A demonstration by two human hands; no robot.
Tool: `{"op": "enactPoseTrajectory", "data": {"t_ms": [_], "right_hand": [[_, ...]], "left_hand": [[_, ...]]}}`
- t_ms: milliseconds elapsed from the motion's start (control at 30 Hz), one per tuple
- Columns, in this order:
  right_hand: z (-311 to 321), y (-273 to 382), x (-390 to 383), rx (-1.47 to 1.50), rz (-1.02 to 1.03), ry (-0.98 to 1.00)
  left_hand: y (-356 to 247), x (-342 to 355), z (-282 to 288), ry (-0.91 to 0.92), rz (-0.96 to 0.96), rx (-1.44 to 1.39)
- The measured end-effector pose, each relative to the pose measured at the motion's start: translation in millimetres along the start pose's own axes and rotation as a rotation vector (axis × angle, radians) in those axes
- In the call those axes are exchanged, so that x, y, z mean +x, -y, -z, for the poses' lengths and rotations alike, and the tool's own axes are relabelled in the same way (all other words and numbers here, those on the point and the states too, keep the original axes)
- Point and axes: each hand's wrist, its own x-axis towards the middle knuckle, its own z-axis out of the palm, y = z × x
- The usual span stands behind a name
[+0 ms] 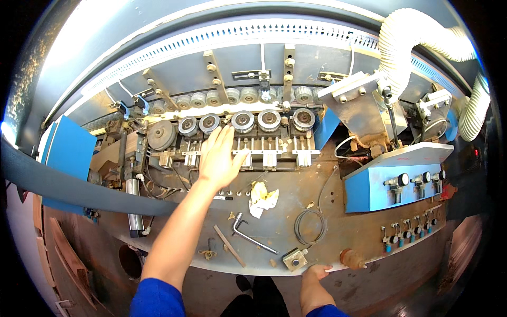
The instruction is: The person adjusts a woodworking machine using a hex key, then feeds wooden planks through the machine one at a time. They walk to a nearby table to stack processed planks and return to the machine to continue feeding more planks.
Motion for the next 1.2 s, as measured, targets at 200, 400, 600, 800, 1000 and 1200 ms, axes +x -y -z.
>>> {"op": "enactPoseTrajectory", "data": {"t_ms": [200, 400, 600, 800, 1000, 1200], "right_hand": [[-11.8, -11.0, 15.0, -0.104, 0.042, -0.146], [-11.1, -13.7, 16.9, -0.1, 0.076, -0.135], [-3.8, -4.6, 2.9, -0.121, 0.054, -0.133], [-10.9, -6.2, 11.4, -0.122, 0.038, -0.102], [-19.8, -16.5, 21.5, -0.132, 0.075, -0.179], [-9.1, -5.0, 10.7, -0.145, 0.078, -0.132]], "left_hand": [[-26.9, 76.9, -38.0, 0.123, -0.025, 0.125], [-36.3, 108.1, -49.7, 0.209, -0.011, 0.197], [-48.2, 123.1, -36.0, 0.39, -0.008, 0.262], [-44.5, 126.3, -39.9, 0.324, -0.037, 0.243], [-53.6, 132.0, -40.7, 0.411, -0.04, 0.333], [-58.6, 140.6, -36.2, 0.47, 0.016, 0.404]]}}
